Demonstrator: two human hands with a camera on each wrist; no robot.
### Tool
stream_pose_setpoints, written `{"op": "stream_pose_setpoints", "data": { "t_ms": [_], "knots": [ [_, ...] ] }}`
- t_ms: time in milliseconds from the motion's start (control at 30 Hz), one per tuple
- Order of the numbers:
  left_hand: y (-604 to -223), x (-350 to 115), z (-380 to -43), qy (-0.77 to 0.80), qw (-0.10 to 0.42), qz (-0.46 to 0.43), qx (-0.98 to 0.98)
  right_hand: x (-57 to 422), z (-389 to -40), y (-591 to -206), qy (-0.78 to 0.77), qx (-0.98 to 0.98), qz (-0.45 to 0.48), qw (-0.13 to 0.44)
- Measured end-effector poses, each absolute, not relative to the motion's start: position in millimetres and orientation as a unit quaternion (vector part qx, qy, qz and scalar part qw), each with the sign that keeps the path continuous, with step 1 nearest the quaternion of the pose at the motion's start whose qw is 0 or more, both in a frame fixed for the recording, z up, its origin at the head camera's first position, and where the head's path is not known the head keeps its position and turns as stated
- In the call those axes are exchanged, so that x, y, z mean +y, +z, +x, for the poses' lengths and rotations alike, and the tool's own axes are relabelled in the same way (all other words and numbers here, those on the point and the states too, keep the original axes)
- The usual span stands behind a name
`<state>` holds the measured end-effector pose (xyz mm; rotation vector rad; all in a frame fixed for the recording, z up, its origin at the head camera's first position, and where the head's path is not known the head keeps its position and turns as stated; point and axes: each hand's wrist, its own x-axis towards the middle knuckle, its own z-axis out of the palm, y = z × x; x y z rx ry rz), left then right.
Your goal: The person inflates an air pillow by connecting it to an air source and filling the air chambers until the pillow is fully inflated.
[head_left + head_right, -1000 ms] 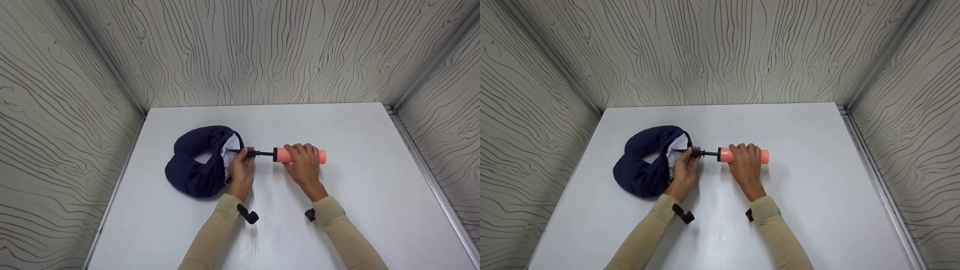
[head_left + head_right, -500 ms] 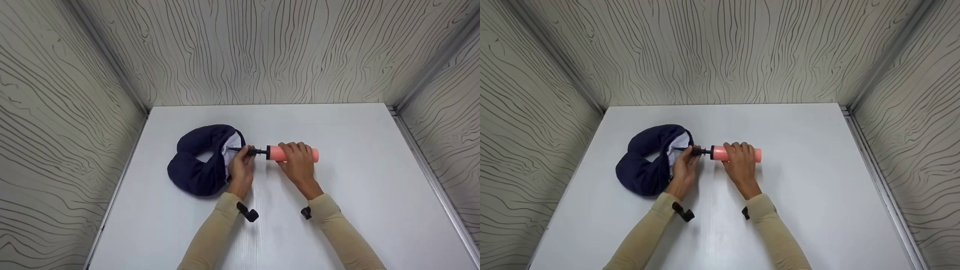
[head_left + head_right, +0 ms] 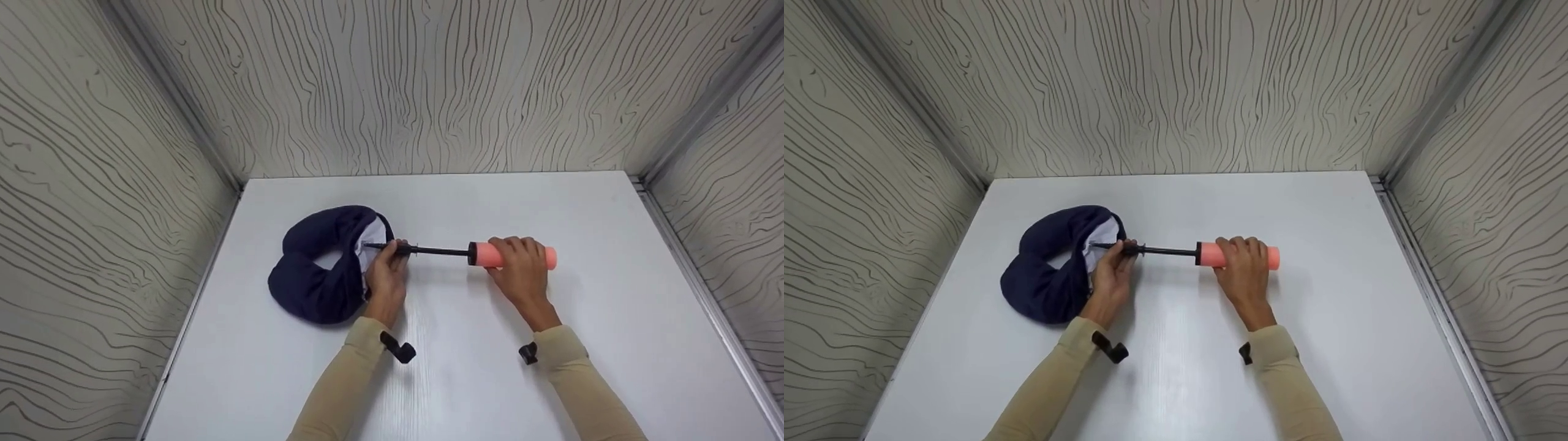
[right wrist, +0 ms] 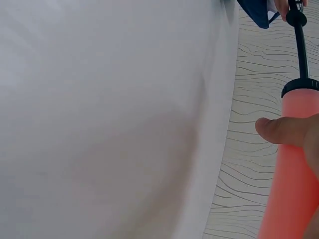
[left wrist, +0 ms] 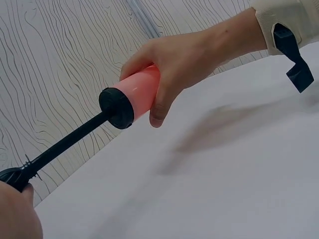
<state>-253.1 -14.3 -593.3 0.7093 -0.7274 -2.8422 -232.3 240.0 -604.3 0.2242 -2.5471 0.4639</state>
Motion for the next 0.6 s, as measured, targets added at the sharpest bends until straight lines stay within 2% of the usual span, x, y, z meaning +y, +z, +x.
{"op": "stream_pose_setpoints", "data": {
  "t_ms": [200, 600],
  "knots": [
    [-596, -8, -248, -0.942, 0.061, 0.228, -0.24, 221, -232, -607, 0.163, -0.948, 0.098, 0.256],
    [-598, 10, -242, -0.935, 0.073, 0.235, -0.257, 172, -244, -599, 0.149, -0.944, 0.124, 0.269]
  ]
}}
